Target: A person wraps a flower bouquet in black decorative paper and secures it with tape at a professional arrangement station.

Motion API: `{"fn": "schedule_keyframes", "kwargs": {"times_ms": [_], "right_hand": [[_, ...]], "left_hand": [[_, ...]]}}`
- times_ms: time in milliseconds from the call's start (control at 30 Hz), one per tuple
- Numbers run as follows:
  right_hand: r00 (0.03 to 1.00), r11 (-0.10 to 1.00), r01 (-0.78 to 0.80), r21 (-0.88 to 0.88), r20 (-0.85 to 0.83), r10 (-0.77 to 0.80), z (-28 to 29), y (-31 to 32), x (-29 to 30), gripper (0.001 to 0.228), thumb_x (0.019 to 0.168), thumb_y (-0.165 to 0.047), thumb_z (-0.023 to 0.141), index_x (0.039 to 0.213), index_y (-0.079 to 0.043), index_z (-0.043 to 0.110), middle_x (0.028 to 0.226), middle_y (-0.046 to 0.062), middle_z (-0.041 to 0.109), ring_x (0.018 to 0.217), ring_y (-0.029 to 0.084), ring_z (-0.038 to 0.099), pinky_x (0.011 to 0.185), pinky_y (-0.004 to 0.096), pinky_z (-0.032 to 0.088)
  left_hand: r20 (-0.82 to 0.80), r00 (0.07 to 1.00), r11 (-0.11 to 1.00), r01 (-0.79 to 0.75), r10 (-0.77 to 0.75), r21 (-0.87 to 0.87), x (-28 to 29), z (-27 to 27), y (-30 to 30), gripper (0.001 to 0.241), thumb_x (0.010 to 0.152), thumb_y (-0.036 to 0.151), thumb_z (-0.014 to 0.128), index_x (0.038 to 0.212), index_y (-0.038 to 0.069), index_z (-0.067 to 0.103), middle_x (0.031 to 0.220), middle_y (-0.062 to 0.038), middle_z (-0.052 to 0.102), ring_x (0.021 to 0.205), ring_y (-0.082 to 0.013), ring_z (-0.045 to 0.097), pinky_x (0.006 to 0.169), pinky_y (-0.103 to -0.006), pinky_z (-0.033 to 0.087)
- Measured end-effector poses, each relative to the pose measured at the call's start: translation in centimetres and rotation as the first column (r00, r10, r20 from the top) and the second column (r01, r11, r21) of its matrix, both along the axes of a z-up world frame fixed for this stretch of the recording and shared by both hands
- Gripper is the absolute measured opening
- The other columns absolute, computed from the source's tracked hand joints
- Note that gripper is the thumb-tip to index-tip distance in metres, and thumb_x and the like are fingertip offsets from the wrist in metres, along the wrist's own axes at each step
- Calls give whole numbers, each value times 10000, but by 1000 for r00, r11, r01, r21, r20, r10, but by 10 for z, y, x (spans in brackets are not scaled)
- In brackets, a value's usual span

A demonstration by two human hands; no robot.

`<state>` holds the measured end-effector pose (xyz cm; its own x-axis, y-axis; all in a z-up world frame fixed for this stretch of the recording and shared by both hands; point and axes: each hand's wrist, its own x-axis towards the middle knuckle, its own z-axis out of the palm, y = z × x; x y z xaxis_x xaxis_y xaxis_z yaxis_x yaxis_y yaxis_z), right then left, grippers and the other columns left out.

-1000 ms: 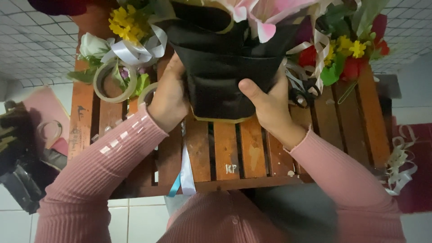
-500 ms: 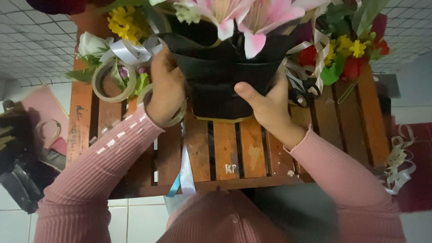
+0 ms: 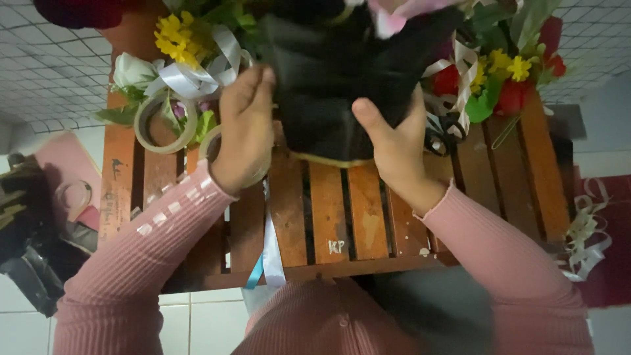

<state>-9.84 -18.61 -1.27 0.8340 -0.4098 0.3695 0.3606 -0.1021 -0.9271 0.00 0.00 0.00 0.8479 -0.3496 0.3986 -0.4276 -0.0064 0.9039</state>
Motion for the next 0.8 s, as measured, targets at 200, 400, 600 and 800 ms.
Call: {"fn": "schedule_keyframes", "kwargs": {"times_ms": [200, 400, 600, 800], "right_hand": [[1000, 1000, 24, -5, 18, -24, -5, 3, -2, 598, 1015, -310, 785, 1478, -138, 447, 1362, 49, 573, 1264, 154, 530, 1144, 421, 452], [999, 998, 39, 57, -6, -39, -1, 14, -5, 577, 1005, -299, 786, 1458, -134, 470, 1346, 44, 578, 1236, 152, 535, 1122, 417, 451], [1000, 991, 9, 134, -16, -7, 5, 17, -4, 567, 997, -312, 785, 1448, -156, 478, 1301, 39, 606, 1222, 142, 572, 1099, 387, 476], [996, 960, -32, 277, -69, 53, 11, 19, -1, 562, 972, -328, 785, 1416, -116, 514, 1252, 20, 636, 1162, 134, 614, 1045, 367, 542]], "left_hand": [[-321, 937, 991, 125, -134, -46, -33, 9, -13, 929, 899, 403, 782, 1548, -43, 289, 1442, -296, 502, 1362, -397, 522, 1118, -525, 417], [-273, 930, 969, 230, -247, -92, -32, 11, -22, 828, 840, 336, 903, 1466, 48, 443, 1408, -227, 581, 1368, -376, 521, 1162, -562, 389], [-328, 846, 887, 305, -420, -348, -23, -9, -20, 771, 798, 157, 947, 1435, 142, 512, 1368, -105, 633, 1313, -245, 576, 1161, -490, 452], [-340, 820, 859, 314, -460, -405, -20, -9, -20, 755, 773, 65, 953, 1402, 159, 546, 1324, -42, 666, 1262, -171, 604, 1134, -427, 499]]}}
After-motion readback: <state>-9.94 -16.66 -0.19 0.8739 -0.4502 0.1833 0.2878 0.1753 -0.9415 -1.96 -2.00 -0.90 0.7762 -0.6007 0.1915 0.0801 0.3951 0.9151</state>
